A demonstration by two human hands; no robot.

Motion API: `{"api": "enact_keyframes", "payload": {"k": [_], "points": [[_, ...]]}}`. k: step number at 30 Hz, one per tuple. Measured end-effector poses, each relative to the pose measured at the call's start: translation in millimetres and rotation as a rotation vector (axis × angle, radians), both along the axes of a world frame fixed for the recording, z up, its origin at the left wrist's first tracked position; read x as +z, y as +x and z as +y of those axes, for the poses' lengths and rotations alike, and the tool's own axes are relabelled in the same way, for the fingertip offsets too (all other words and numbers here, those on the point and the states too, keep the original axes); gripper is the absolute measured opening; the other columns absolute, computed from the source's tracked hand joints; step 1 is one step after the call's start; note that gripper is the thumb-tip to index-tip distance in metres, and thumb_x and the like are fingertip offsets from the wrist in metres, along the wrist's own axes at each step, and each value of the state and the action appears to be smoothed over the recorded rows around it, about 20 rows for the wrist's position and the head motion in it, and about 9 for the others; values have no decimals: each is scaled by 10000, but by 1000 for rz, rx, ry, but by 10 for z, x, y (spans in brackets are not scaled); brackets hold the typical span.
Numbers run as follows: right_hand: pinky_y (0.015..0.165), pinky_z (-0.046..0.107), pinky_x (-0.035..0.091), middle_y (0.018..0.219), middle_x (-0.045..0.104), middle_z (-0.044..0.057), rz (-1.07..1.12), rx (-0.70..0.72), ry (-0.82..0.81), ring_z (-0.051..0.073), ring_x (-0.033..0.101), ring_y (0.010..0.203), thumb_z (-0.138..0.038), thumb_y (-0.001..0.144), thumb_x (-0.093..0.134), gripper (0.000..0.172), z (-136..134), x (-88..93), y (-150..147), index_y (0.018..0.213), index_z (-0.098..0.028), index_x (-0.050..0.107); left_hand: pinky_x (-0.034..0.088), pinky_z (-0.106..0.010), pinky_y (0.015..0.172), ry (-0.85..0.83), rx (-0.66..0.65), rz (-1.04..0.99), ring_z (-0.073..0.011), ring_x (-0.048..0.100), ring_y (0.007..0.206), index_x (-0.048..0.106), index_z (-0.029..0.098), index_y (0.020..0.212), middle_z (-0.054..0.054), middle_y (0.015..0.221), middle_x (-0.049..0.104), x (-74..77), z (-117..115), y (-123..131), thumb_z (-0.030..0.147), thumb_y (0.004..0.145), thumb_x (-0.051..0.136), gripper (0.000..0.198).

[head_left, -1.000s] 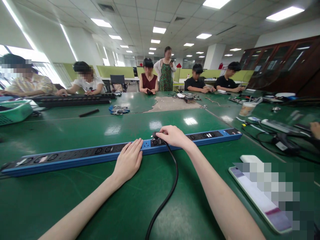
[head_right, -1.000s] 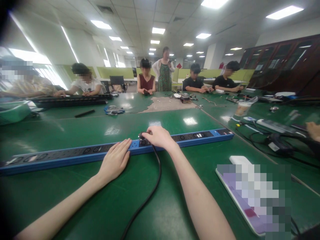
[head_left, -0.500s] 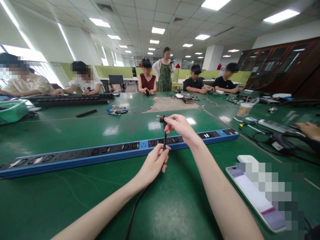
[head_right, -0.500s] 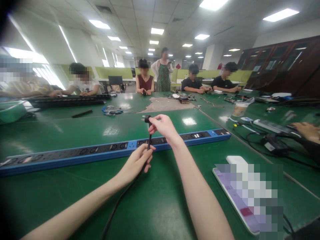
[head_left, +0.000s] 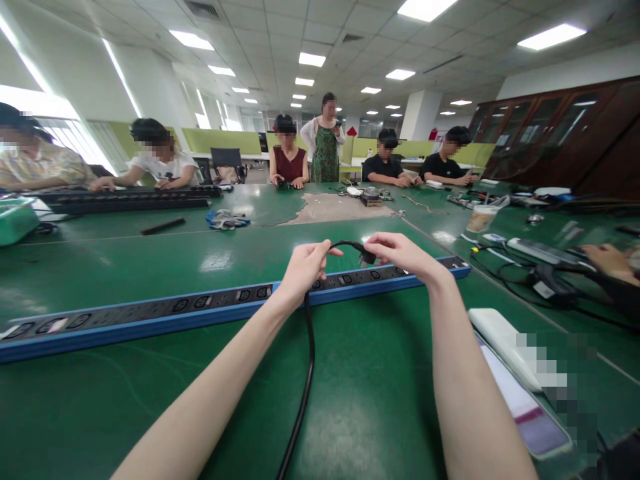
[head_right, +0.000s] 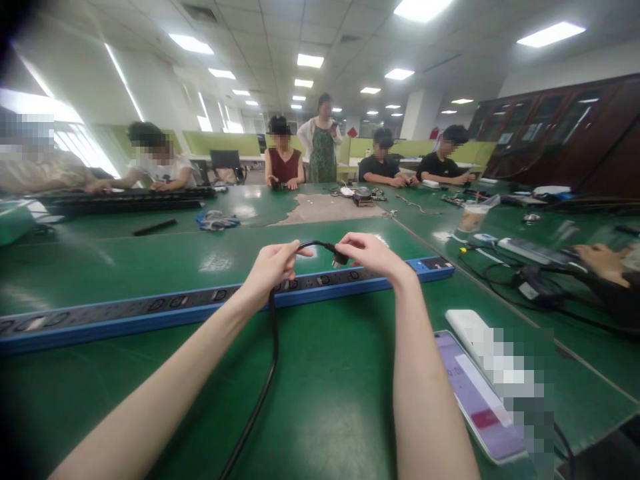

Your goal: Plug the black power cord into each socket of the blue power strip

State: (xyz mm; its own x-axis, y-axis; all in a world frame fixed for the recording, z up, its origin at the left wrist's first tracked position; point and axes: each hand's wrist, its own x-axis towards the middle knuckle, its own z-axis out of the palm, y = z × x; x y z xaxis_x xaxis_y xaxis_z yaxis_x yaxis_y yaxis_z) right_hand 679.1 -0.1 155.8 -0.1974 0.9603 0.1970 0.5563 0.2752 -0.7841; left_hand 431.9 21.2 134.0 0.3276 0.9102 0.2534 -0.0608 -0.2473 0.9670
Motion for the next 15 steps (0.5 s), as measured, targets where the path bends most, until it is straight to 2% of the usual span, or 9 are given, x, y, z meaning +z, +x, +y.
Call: {"api": "enact_keyframes", "payload": {"k": [3, 6, 9, 10, 12, 15], "points": [[602, 219, 430, 833, 664, 28, -47, 89, -82, 118, 564, 716, -644, 820, 696, 489, -79, 31, 30, 960, -177, 656, 397, -206, 484, -33, -25, 15, -49, 265, 427, 764, 92, 958, 107, 526, 261, -155, 129, -31, 631, 879, 638, 560], [525, 211, 298, 702, 601, -8, -105, 115, -100, 78, 446, 578, -662, 843, 664, 497, -75, 41, -44, 914, -172, 628, 430, -215, 525, -36, -90, 29, -53, 273, 437, 763, 99, 1004, 103, 536, 281, -302, 219, -34, 648, 907, 599, 581], [534, 224, 253, 648, 573, -29, -145, 131, -71, 77, 405, 551, -653, 886, 607, 476, -23, 31, -153, 935, -179, 616, 482, -237, 606, 27, -108, 86, -75, 375, 465, 747, 128, 1064, 78, 546, 401, -420, 318, -53, 611, 967, 522, 542], [547, 228, 262, 650, 578, -26, -167, 109, -33, 84, 423, 562, -643, 902, 584, 465, 0, 21, -180, 924, -179, 613, 497, -248, 641, 73, -79, 132, -94, 457, 509, 739, 144, 1082, 51, 586, 497, -462, 354, -71, 580, 987, 497, 508], [584, 239, 284, 666, 599, -12, -258, 4, 88, 102, 472, 602, -608, 926, 550, 436, 50, -12, -204, 880, -179, 610, 522, -274, 751, 197, 44, 276, -147, 628, 719, 727, 180, 1115, -19, 793, 689, -558, 421, -127, 482, 1024, 451, 419], [626, 256, 281, 697, 633, 9, -474, -273, 282, 132, 518, 653, -555, 937, 533, 383, 128, -93, -157, 854, -190, 616, 497, -326, 946, 399, 225, 581, -199, 661, 1055, 707, 225, 1173, -48, 1084, 748, -729, 475, -228, 327, 1056, 379, 364]]}}
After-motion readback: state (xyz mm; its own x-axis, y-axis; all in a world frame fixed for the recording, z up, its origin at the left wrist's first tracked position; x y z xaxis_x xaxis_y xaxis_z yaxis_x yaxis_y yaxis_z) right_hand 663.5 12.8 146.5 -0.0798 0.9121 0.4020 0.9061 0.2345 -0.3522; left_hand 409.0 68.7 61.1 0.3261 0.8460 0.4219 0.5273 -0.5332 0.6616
